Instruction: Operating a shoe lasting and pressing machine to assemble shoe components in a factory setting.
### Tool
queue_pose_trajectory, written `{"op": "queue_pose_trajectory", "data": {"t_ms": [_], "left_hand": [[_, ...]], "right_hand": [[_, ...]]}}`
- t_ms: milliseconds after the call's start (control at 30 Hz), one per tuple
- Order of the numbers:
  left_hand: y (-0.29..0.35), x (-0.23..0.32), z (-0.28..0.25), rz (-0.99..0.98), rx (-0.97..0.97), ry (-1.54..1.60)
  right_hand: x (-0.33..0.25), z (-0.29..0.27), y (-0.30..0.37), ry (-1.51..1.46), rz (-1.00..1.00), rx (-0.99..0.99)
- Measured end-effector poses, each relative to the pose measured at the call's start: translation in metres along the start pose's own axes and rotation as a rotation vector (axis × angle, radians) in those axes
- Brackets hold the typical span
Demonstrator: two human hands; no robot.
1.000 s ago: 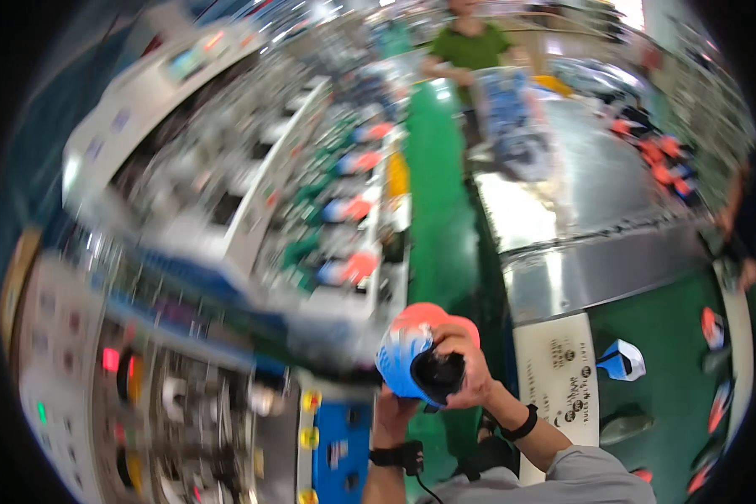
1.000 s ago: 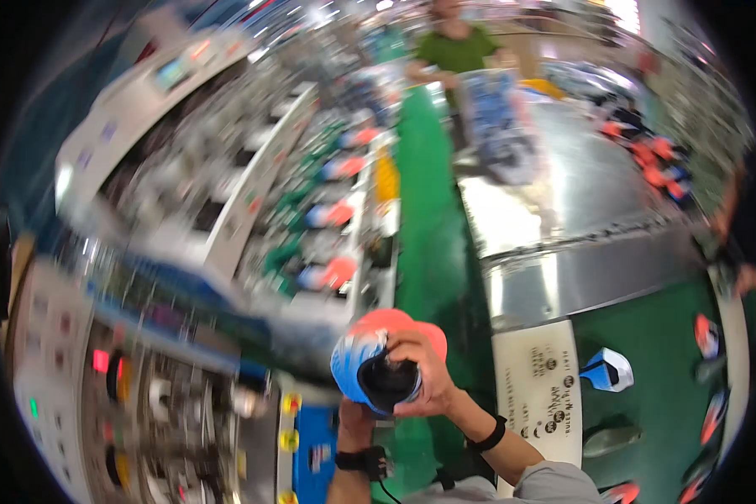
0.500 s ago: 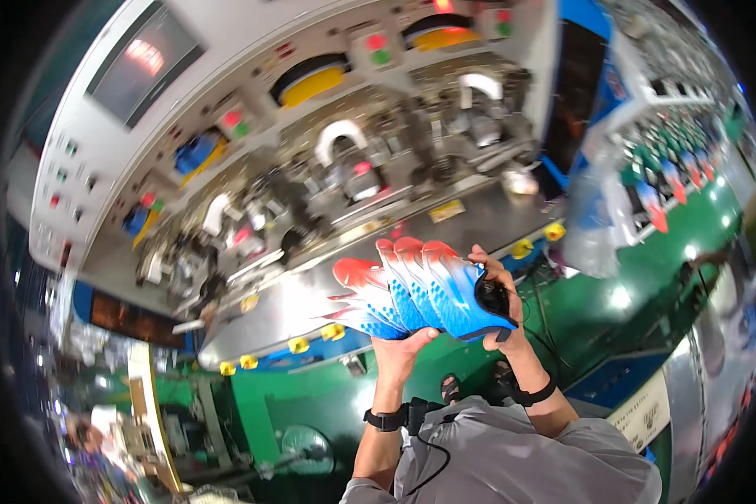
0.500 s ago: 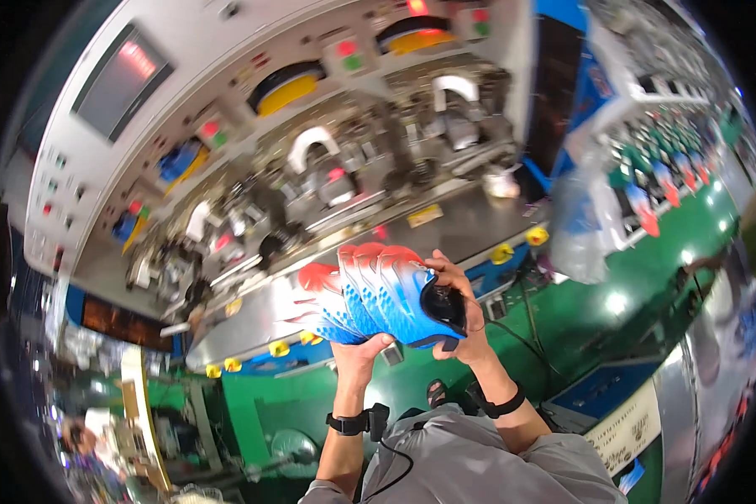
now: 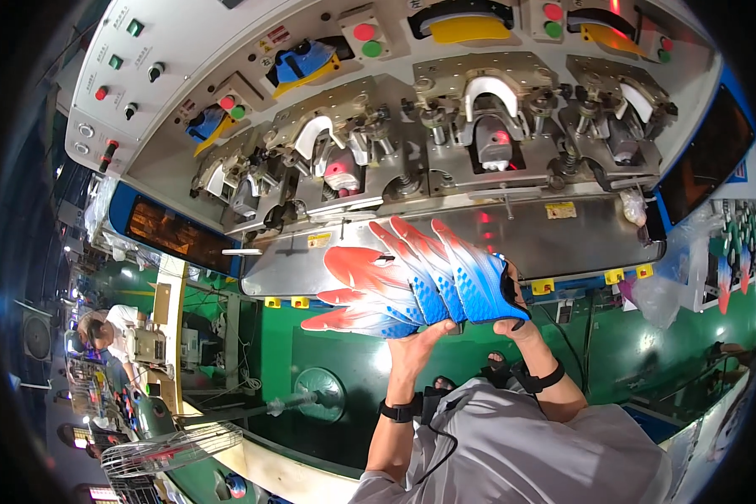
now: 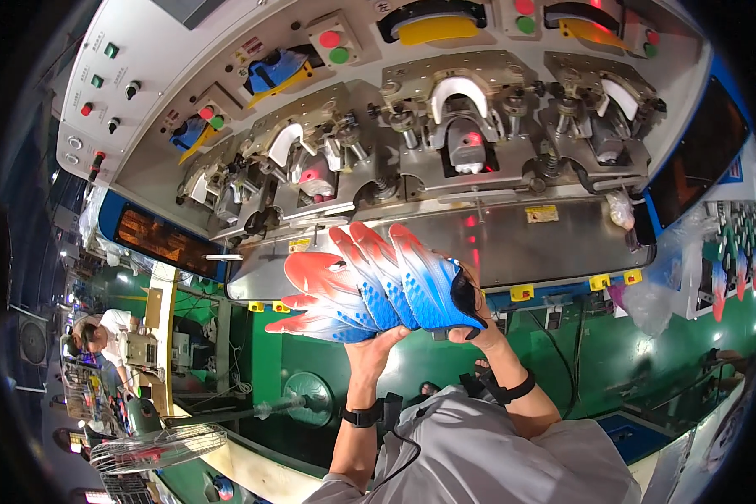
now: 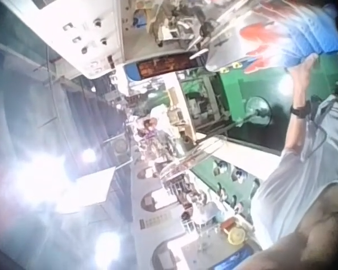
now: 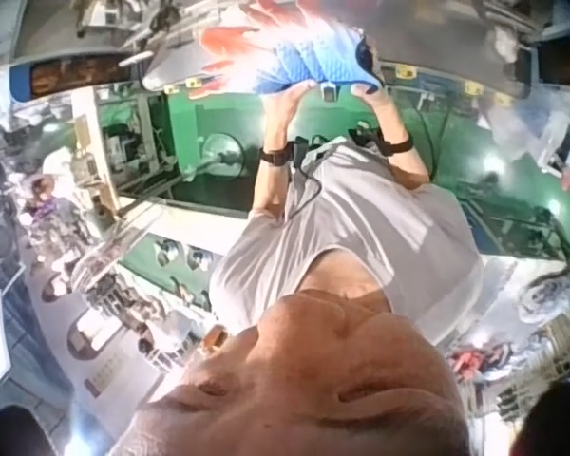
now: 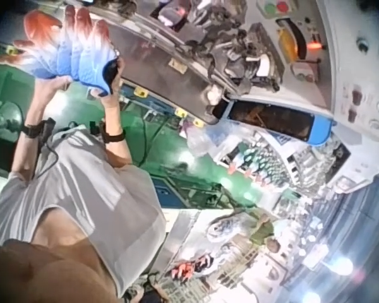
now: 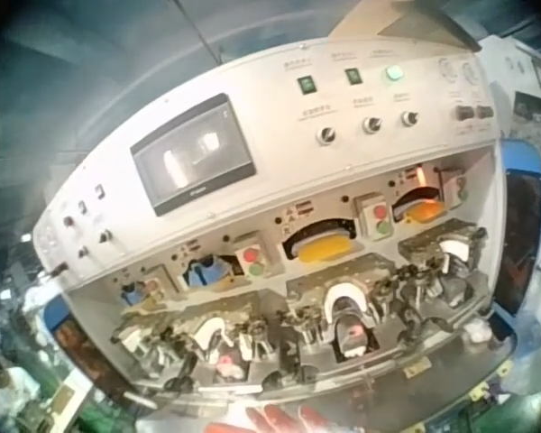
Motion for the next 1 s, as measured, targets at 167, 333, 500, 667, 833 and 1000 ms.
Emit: {"op": "queue_pose_trajectory", "data": {"t_ms": [167, 333, 500, 667, 833, 1000], "left_hand": [[-0.022, -0.011, -0.052, -0.027, 0.011, 0.015], [-0.054, -0.045, -0.14, -0.116, 0.069, 0.042], [-0.085, -0.052, -0.232, -0.162, 0.054, 0.054], [-0.122, -0.07, -0.292, -0.113, -0.018, 0.014], [-0.156, -0.13, -0.32, -0.118, -0.033, 0.043], [-0.164, -0.143, -0.314, -0.174, -0.08, -0.13]], "right_hand": [[0.06, 0.018, -0.007, 0.147, 0.09, 0.041], [0.147, 0.061, -0.028, -0.024, 0.265, 0.156], [0.226, 0.116, -0.055, -0.231, 0.417, 0.233], [0.251, 0.133, -0.094, -0.076, 0.442, 0.278], [0.258, 0.137, -0.095, 0.547, 0.52, 0.341], [0.255, 0.115, -0.07, 0.865, 0.442, 0.519]]}}
Point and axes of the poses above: each hand's wrist, its own y-axis away from the middle knuckle, its own z-axis out of the palm, x = y × z, the point moved 2 cm from there along -y, towards the middle knuckle, and after that the axes turned 6 degrees about -x, right-handed, at the moved point
